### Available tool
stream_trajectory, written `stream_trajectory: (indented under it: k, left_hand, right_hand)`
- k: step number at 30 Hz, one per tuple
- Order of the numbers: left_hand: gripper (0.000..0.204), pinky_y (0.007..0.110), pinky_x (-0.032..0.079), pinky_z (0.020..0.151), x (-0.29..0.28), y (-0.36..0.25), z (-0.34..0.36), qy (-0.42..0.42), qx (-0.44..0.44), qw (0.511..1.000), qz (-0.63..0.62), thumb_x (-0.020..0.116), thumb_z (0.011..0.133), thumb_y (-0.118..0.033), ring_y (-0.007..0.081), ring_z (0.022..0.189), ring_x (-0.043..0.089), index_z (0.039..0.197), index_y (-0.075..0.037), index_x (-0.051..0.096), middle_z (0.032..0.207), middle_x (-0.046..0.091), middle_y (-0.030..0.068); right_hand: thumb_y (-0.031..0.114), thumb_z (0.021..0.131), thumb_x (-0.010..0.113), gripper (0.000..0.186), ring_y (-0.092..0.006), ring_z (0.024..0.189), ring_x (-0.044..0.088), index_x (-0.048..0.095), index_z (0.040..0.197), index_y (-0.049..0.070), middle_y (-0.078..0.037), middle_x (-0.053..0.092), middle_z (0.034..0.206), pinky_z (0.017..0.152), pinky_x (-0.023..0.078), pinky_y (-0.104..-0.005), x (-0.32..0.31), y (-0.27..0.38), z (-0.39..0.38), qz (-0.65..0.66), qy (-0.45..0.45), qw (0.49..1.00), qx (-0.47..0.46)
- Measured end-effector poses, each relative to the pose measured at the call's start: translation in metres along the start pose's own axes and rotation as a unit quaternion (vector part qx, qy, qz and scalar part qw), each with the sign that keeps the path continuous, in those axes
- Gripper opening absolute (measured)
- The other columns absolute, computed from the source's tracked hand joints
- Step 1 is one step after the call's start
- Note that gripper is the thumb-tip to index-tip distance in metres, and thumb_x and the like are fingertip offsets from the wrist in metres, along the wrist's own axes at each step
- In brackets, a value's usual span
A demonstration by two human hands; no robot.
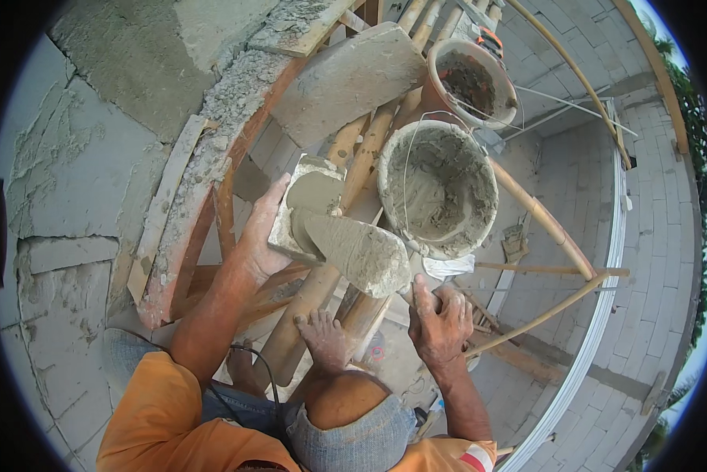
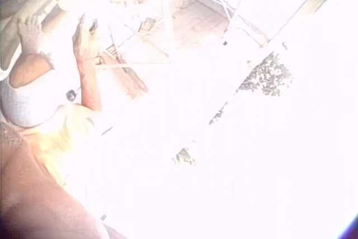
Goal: The person applies mortar to several bricks using a trowel and places them along a wall line, using a guide string for alignment.
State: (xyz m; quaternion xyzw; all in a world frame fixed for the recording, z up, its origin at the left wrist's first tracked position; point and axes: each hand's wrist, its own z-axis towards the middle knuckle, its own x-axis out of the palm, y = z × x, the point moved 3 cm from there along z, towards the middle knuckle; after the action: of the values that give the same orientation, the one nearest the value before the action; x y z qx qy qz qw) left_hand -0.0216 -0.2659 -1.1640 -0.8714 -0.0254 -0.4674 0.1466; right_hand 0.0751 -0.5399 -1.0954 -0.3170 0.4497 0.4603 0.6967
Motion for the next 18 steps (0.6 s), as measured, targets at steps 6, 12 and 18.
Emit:
stream_trajectory:
  k: [6, 12, 18]
  left_hand:
    - [0.051, 0.048, 0.057, 0.093, 0.019, 0.004, -0.018, 0.024, -0.063, 0.998, -0.006, 0.043, 0.106, -0.044, 0.0286, 0.108, 0.067, 0.138, -0.007, 0.053, 0.126, 0.064, 0.0161]
    - [0.051, 0.047, 0.06, 0.087, 0.038, 0.003, -0.038, 0.104, -0.098, 0.99, 0.012, 0.041, 0.106, -0.041, 0.0294, 0.105, 0.069, 0.14, -0.004, 0.05, 0.126, 0.063, 0.0204]
    - [0.053, 0.043, 0.063, 0.079, 0.045, 0.004, -0.04, 0.122, -0.121, 0.985, 0.006, 0.036, 0.108, -0.039, 0.033, 0.101, 0.071, 0.143, -0.001, 0.046, 0.124, 0.063, 0.0225]
  right_hand:
    - [0.01, 0.081, 0.072, 0.053, -0.0232, 0.08, 0.059, 0.065, 0.132, 0.022, -0.008, 0.057, 0.095, 0.066, 0.044, -0.0365, 0.028, -0.008, 0.022, -0.013, -0.026, 0.999, -0.039]
    - [0.009, 0.082, 0.073, 0.049, -0.0233, 0.082, 0.059, 0.067, 0.129, 0.02, -0.007, 0.057, 0.095, 0.068, 0.045, -0.0374, 0.017, -0.043, 0.054, -0.08, -0.076, 0.993, -0.03]
    - [0.009, 0.081, 0.074, 0.049, -0.0229, 0.081, 0.058, 0.066, 0.129, 0.019, -0.007, 0.055, 0.093, 0.067, 0.045, -0.0374, 0.004, -0.06, 0.039, -0.098, -0.074, 0.992, -0.033]
